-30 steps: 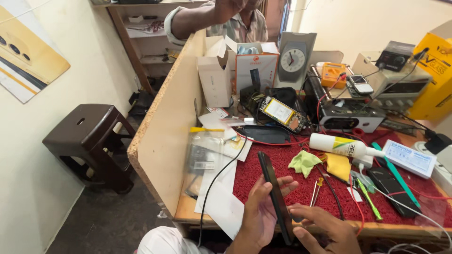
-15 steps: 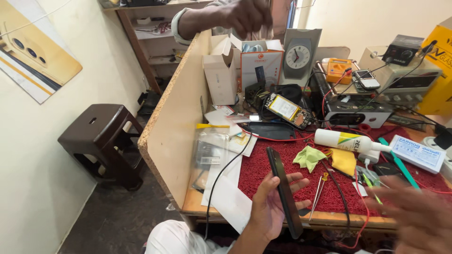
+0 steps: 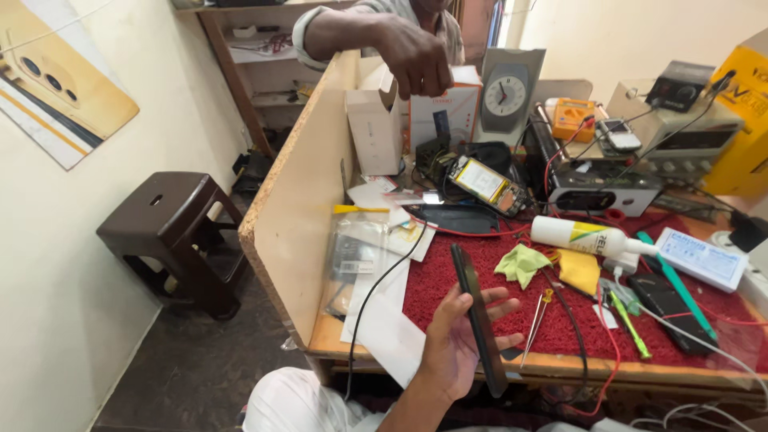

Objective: The person cleans the inside of a smartphone back cover and the phone chassis using a toothbrush and a cloth, then sprays a cleaning solution and wipes the surfaces. They reassemble the phone by aligning and snapping the back cover onto the chassis, then power on the device to confirm it works.

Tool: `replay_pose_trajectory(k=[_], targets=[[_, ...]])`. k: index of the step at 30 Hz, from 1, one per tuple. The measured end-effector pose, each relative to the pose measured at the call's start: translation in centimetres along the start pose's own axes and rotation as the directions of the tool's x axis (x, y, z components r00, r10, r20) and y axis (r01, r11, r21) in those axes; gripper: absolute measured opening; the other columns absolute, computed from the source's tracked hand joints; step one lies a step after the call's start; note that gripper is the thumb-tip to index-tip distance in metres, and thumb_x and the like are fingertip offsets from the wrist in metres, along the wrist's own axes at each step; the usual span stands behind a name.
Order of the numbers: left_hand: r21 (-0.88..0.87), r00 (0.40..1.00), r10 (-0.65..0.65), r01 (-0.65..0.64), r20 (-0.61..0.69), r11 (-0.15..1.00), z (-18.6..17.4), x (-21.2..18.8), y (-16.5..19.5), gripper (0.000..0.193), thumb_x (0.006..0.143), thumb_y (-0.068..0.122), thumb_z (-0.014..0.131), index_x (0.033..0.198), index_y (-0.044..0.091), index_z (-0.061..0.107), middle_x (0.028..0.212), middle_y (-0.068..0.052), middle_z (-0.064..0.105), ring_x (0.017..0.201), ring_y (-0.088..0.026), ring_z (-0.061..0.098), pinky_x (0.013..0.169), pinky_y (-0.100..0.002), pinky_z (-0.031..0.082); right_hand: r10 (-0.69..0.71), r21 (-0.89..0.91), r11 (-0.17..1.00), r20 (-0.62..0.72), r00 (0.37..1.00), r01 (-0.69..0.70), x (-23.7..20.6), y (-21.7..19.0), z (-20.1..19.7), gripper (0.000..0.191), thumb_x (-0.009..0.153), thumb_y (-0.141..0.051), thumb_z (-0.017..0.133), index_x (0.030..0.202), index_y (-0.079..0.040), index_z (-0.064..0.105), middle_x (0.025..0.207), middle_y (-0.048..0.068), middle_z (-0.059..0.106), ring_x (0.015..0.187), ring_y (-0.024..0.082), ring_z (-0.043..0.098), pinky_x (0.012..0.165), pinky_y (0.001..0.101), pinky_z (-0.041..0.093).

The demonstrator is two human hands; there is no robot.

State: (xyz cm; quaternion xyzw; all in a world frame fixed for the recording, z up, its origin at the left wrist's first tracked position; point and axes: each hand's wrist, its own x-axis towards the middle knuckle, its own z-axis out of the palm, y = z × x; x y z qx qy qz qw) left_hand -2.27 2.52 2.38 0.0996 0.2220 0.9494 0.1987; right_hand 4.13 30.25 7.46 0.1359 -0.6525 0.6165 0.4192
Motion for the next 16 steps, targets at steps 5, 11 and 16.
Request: replay_pose_trajectory(k=[5,11,16], targets=[[0.090,0.993,0.092,-0.085,-0.077,0.992,-0.1,0.6,-0.5,0.051,0.091,0.029,0.064,0.137,0.012,0.047,0.128,-0.013,0.065,0.120,-0.027,0.066,0.087,-0.048,0.062,0.195,-0.193,0.967,0.156,0.968,-0.163,-2.5,2.3,0.5,0.063,0.101,-0.053,0.043,0.152,-0.020,0.059,0.105,0.017,0.075,0.093,0.022,0.074,0.077,0.0312,0.061],[0.245,0.976,0.185,-0.153,-0.117,0.957,-0.5,0.9,-2.8,0.071,0.089,0.016,0.066,0.153,0.005,0.038,0.122,-0.015,0.063,0.114,-0.024,0.065,0.091,-0.036,0.058,0.677,-0.353,0.734,0.455,0.578,-0.581,-10.2,8.6,7.4,0.082,0.094,-0.066,0.038,0.162,-0.020,0.044,0.118,0.020,0.067,0.095,0.020,0.073,0.065,0.0308,0.062],[0.376,0.973,0.202,-0.146,-0.115,0.915,-0.4,0.5,-3.7,0.078,0.088,0.013,0.066,0.157,0.004,0.033,0.127,-0.013,0.062,0.116,-0.020,0.064,0.102,-0.032,0.053,0.712,-0.412,0.700,0.335,0.617,-0.584,-12.8,9.6,9.0,0.093,0.086,-0.069,0.041,0.161,-0.018,0.022,0.140,0.016,0.061,0.102,0.023,0.072,0.067,0.0323,0.061]])
